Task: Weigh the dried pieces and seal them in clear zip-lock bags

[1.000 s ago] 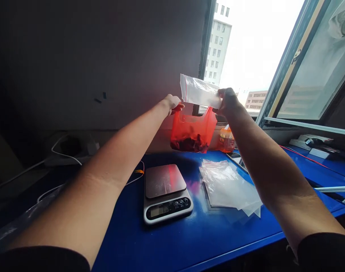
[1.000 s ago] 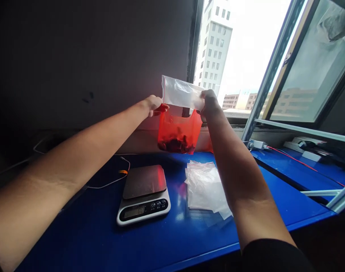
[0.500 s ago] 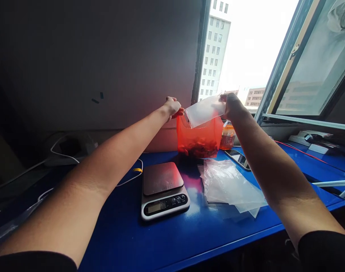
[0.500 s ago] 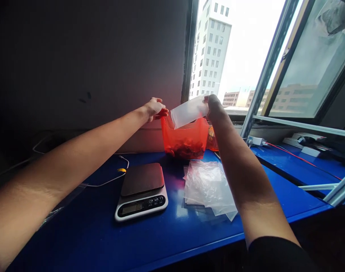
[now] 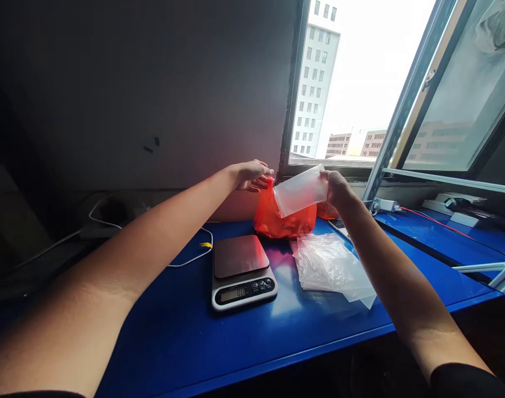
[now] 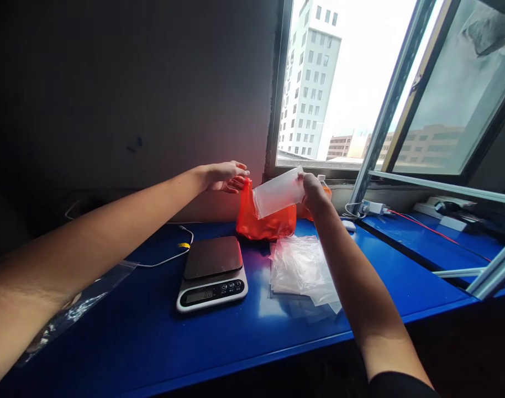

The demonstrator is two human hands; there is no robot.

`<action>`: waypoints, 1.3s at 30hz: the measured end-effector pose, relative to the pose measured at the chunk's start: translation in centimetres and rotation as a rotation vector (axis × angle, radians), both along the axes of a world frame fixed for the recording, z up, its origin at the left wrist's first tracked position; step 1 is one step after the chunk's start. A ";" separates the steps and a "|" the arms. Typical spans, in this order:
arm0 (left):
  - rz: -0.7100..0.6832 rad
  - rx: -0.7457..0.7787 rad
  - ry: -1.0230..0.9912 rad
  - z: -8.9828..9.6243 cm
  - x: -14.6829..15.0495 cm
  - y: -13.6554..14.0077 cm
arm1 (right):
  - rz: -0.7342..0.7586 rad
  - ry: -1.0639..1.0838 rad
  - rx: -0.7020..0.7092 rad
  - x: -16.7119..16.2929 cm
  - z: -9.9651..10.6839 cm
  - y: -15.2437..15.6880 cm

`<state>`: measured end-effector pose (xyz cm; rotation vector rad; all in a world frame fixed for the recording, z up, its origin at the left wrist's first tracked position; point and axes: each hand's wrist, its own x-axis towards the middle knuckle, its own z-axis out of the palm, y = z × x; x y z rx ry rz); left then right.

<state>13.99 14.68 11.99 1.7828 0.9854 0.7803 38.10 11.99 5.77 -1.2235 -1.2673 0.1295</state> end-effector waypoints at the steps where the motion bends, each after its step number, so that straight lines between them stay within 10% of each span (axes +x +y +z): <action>1: 0.017 0.021 -0.014 0.1 -0.3 -0.3 | 0.020 0.085 -0.007 0.0 0.0 -0.7; 7: 0.145 0.208 -0.131 -2.6 -3.6 -5.5 | 0.126 0.382 0.090 -0.4 0.5 -5.6; 12: -0.106 0.072 -0.208 -9.2 -6.5 -11.9 | 0.381 0.463 0.091 -5.7 -2.7 -8.0; 18: 0.015 0.018 -0.354 -13.9 -9.0 -12.3 | 0.384 0.115 0.056 -12.0 -6.3 -8.5; 24: 0.203 0.040 -0.366 -14.0 -12.1 -10.0 | 0.153 0.043 0.117 -11.5 -7.6 -7.9; 29: -0.128 -0.163 -0.199 -12.5 -13.3 -10.5 | -0.081 0.093 0.244 -10.0 -7.6 -7.7; 39: -0.601 -0.403 0.126 -11.7 -14.6 -11.3 | -0.069 -0.187 0.157 -11.7 -7.7 -9.0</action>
